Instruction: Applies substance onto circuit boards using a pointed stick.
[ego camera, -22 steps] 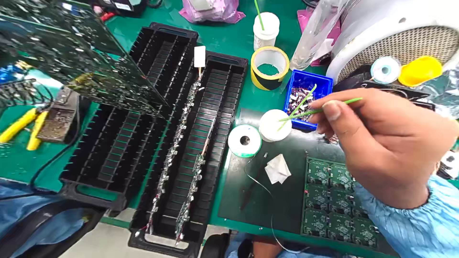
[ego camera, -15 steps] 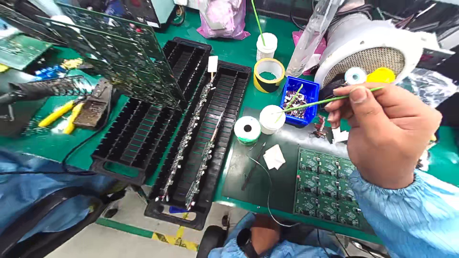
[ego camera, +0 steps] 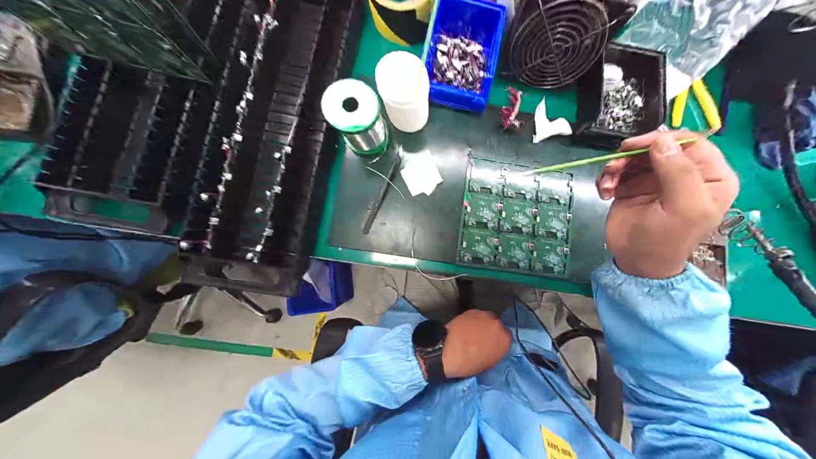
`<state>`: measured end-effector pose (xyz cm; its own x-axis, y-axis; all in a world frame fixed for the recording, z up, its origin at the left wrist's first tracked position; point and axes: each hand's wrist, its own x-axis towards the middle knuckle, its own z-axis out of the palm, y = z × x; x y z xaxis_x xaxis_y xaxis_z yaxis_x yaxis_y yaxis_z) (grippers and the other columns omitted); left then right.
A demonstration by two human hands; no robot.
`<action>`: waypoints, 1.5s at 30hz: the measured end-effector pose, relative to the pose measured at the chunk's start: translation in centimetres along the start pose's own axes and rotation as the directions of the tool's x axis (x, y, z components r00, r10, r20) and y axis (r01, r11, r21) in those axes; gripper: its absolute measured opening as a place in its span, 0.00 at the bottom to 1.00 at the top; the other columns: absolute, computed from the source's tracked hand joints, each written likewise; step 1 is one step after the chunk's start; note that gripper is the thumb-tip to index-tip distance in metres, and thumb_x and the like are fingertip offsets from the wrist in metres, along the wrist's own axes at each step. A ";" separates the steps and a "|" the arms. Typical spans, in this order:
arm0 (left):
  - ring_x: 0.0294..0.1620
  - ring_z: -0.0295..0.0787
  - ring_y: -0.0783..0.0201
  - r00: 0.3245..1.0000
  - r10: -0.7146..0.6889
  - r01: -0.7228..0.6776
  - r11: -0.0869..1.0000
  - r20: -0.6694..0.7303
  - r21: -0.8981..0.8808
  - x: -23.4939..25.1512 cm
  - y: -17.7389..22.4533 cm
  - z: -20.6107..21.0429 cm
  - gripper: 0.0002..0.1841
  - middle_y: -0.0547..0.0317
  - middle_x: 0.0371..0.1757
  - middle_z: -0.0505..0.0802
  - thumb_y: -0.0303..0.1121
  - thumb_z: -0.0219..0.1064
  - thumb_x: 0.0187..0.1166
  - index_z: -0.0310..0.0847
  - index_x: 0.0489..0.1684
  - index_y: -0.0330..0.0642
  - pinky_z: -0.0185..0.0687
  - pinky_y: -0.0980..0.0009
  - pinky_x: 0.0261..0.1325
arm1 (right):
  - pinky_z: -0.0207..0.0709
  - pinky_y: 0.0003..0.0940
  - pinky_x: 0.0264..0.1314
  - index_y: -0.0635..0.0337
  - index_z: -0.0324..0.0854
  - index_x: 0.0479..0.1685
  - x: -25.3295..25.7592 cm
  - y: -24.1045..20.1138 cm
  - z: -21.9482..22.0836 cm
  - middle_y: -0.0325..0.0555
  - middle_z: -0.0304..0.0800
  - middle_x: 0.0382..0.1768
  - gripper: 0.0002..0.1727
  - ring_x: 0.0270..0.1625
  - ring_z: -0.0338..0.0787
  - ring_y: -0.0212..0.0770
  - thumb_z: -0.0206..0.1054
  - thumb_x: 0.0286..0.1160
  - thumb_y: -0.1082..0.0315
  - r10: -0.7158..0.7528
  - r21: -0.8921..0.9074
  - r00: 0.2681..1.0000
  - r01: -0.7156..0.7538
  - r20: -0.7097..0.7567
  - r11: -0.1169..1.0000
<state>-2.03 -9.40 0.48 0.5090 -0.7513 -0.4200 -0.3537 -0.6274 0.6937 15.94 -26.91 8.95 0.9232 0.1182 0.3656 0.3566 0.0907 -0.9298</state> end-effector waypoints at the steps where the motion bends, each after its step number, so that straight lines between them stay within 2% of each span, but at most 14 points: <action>1: 0.55 0.91 0.39 0.999 0.034 -0.035 0.999 0.024 0.024 0.7 1.0 -0.5 0.06 0.39 0.47 0.93 0.22 0.65 0.78 0.87 0.45 0.32 0.87 0.40 0.56 | 0.86 0.29 0.35 0.58 0.85 0.49 -0.3 1.0 -0.2 0.35 0.92 0.33 0.17 0.31 0.90 0.32 0.48 0.91 0.67 -0.009 0.002 1.000 0.009 -0.020 1.000; 4: 0.49 0.91 0.37 0.982 0.058 -0.071 0.995 0.182 0.065 2.7 4.3 -3.1 0.04 0.38 0.42 0.93 0.23 0.67 0.77 0.88 0.38 0.30 0.85 0.37 0.51 | 0.86 0.30 0.34 0.60 0.85 0.48 -0.9 3.1 -0.5 0.36 0.92 0.33 0.16 0.31 0.90 0.32 0.49 0.90 0.69 -0.051 0.008 0.998 0.052 -0.047 0.999; 6: 0.49 0.89 0.34 0.938 -0.026 -0.016 0.993 0.345 0.118 4.0 6.3 -5.6 0.05 0.35 0.43 0.92 0.24 0.70 0.75 0.88 0.39 0.29 0.82 0.33 0.48 | 0.86 0.30 0.35 0.61 0.85 0.49 -0.4 3.9 -0.2 0.37 0.92 0.34 0.15 0.32 0.90 0.32 0.49 0.91 0.70 -0.084 0.001 0.996 0.084 -0.042 0.996; 9: 0.70 0.78 0.23 0.859 -0.158 0.088 0.983 0.488 0.162 6.8 8.7 -7.1 0.11 0.22 0.62 0.86 0.24 0.66 0.80 0.85 0.53 0.22 0.70 0.24 0.66 | 0.86 0.30 0.36 0.63 0.85 0.49 0.1 4.6 0.2 0.37 0.92 0.35 0.15 0.33 0.90 0.32 0.49 0.91 0.71 -0.112 -0.020 0.993 0.111 -0.029 0.994; 14: 0.88 0.53 0.19 0.801 -0.040 0.052 0.999 0.598 -0.003 9.1 9.2 -7.7 0.18 0.14 0.85 0.63 0.23 0.60 0.86 0.78 0.70 0.20 0.47 0.25 0.85 | 0.88 0.28 0.40 0.61 0.84 0.52 0.0 5.1 0.4 0.35 0.93 0.41 0.15 0.37 0.91 0.30 0.50 0.93 0.67 -0.106 -0.104 0.994 0.109 0.027 0.989; 15: 0.89 0.54 0.21 0.789 -0.030 0.049 0.999 0.614 -0.014 9.4 9.1 -7.8 0.19 0.15 0.86 0.61 0.24 0.58 0.86 0.76 0.72 0.20 0.48 0.28 0.86 | 0.88 0.29 0.40 0.61 0.84 0.52 0.0 5.1 0.5 0.36 0.93 0.41 0.15 0.37 0.92 0.30 0.51 0.93 0.67 -0.105 -0.104 0.994 0.107 0.025 0.989; 18: 0.82 0.67 0.23 0.786 0.031 -0.015 0.999 0.618 -0.031 10.0 8.3 -7.4 0.17 0.17 0.80 0.72 0.27 0.58 0.88 0.80 0.66 0.23 0.55 0.27 0.82 | 0.88 0.29 0.39 0.60 0.85 0.51 0.1 5.0 0.4 0.36 0.93 0.41 0.15 0.37 0.92 0.31 0.52 0.92 0.67 -0.089 -0.101 0.996 0.090 0.012 0.991; 21: 0.70 0.79 0.27 0.801 0.114 -0.075 0.993 0.588 -0.090 9.9 7.5 -6.5 0.14 0.22 0.66 0.83 0.28 0.58 0.87 0.82 0.58 0.24 0.66 0.29 0.74 | 0.89 0.31 0.39 0.61 0.85 0.52 0.0 5.0 0.2 0.38 0.93 0.40 0.14 0.37 0.93 0.33 0.52 0.91 0.67 -0.074 -0.096 0.997 0.075 0.014 0.992; 24: 0.55 0.89 0.37 0.866 0.285 -0.205 0.952 0.411 -0.227 10.0 6.0 -5.1 0.11 0.35 0.48 0.92 0.29 0.62 0.84 0.88 0.42 0.31 0.81 0.36 0.57 | 0.89 0.32 0.39 0.61 0.84 0.52 0.0 5.1 0.1 0.39 0.93 0.41 0.13 0.38 0.93 0.35 0.52 0.91 0.68 -0.083 -0.109 0.997 0.083 0.009 0.991; 29: 0.54 0.91 0.39 0.898 0.400 -0.343 0.896 0.180 -0.283 10.3 5.1 -2.6 0.10 0.40 0.47 0.93 0.27 0.59 0.85 0.87 0.47 0.32 0.85 0.40 0.52 | 0.90 0.34 0.39 0.62 0.84 0.51 0.0 5.3 0.1 0.41 0.94 0.41 0.14 0.37 0.94 0.36 0.52 0.90 0.69 -0.081 -0.095 0.997 0.081 0.000 0.992; 31: 0.55 0.92 0.41 0.874 0.478 -0.444 0.860 0.089 -0.253 10.0 4.8 -1.7 0.12 0.42 0.48 0.94 0.27 0.57 0.87 0.87 0.50 0.33 0.85 0.42 0.52 | 0.90 0.33 0.39 0.62 0.85 0.51 -0.1 5.3 -0.1 0.42 0.94 0.41 0.14 0.37 0.94 0.37 0.53 0.91 0.68 -0.079 -0.096 0.997 0.078 -0.002 0.992; 33: 0.48 0.94 0.45 0.832 0.551 -0.552 0.814 -0.061 -0.179 9.7 4.8 -0.5 0.11 0.45 0.42 0.95 0.28 0.58 0.86 0.89 0.47 0.35 0.87 0.47 0.44 | 0.89 0.34 0.38 0.63 0.84 0.50 -0.2 5.4 -0.6 0.42 0.93 0.41 0.14 0.36 0.93 0.37 0.53 0.90 0.67 -0.075 -0.110 0.997 0.073 -0.014 0.991; 38: 0.51 0.94 0.45 0.807 0.590 -0.583 0.784 -0.035 -0.211 9.3 4.6 0.3 0.13 0.46 0.44 0.95 0.29 0.57 0.87 0.87 0.57 0.38 0.86 0.45 0.51 | 0.89 0.36 0.36 0.65 0.82 0.51 -0.4 5.4 -1.4 0.45 0.91 0.39 0.13 0.35 0.92 0.40 0.54 0.89 0.66 -0.035 -0.068 0.998 0.032 -0.043 0.997; 45: 0.49 0.95 0.48 0.802 0.566 -0.566 0.822 -0.190 0.061 8.3 4.9 1.5 0.15 0.48 0.44 0.96 0.29 0.56 0.87 0.89 0.59 0.41 0.88 0.49 0.47 | 0.90 0.36 0.38 0.65 0.83 0.50 -0.3 5.6 -0.7 0.45 0.93 0.40 0.13 0.36 0.93 0.40 0.55 0.89 0.66 -0.060 -0.108 0.998 0.060 0.001 0.992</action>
<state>-0.73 -18.99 -0.52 0.3575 -0.9189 0.1668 -0.6267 -0.1036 0.7724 17.81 -27.10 3.58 0.8999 0.1138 0.4211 0.4248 -0.0098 -0.9052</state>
